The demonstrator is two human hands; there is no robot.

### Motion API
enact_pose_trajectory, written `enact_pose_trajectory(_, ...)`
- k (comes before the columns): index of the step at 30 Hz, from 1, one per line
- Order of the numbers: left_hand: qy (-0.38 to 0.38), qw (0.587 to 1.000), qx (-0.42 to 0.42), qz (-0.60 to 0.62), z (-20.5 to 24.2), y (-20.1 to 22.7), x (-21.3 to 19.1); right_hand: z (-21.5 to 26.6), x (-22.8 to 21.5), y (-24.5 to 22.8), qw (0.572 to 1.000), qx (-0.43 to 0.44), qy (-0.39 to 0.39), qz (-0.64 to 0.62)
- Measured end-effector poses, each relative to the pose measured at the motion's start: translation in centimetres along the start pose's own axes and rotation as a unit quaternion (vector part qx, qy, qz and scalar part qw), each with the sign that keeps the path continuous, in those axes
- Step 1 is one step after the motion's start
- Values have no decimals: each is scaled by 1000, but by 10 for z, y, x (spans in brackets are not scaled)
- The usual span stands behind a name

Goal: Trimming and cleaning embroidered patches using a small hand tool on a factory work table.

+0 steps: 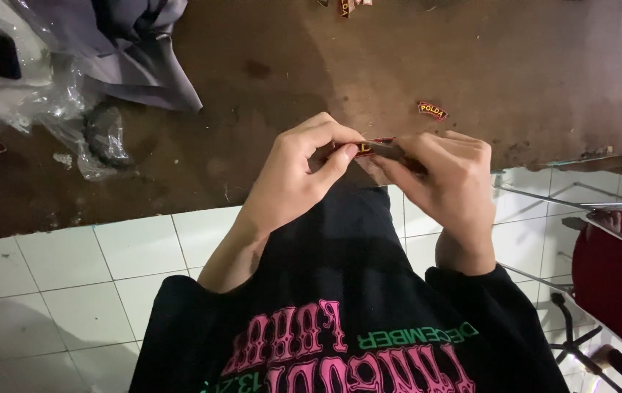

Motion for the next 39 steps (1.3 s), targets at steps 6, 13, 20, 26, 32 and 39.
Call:
enact_pose_trajectory(6, -1, 1000, 2, -9, -7, 11, 0, 9, 20, 36, 966, 157, -8, -207)
enact_pose_trajectory(13, 28, 999, -30, -5, -4, 2, -10, 6, 32, 47, 948, 193, 39, -250)
enact_pose_trajectory(20, 106, 990, -69, 67, 1, -1, -7, 7, 30, 49, 927, 212, 103, -293)
enact_pose_trajectory(26, 86, 993, -40, 76, -1, -14, 7, 8, 33, 46, 931, 206, 96, -284)
enact_pose_trajectory(32, 90, 992, -41, 77, -3, -13, 7, 6, 28, 39, 934, 216, 68, -277)
enact_pose_trajectory(39, 73, 997, -17, 18, -16, -12, 18, 8, 34, 57, 946, 183, 47, -265)
Point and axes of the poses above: each hand's wrist, its own z-axis away from the middle knuckle, its own x-axis out of the palm, y = z × x, the point moved 2 cm from there along -z, towards the middle knuckle, and after that the axes turned 11 degrees about x, right-handed, at the moved point
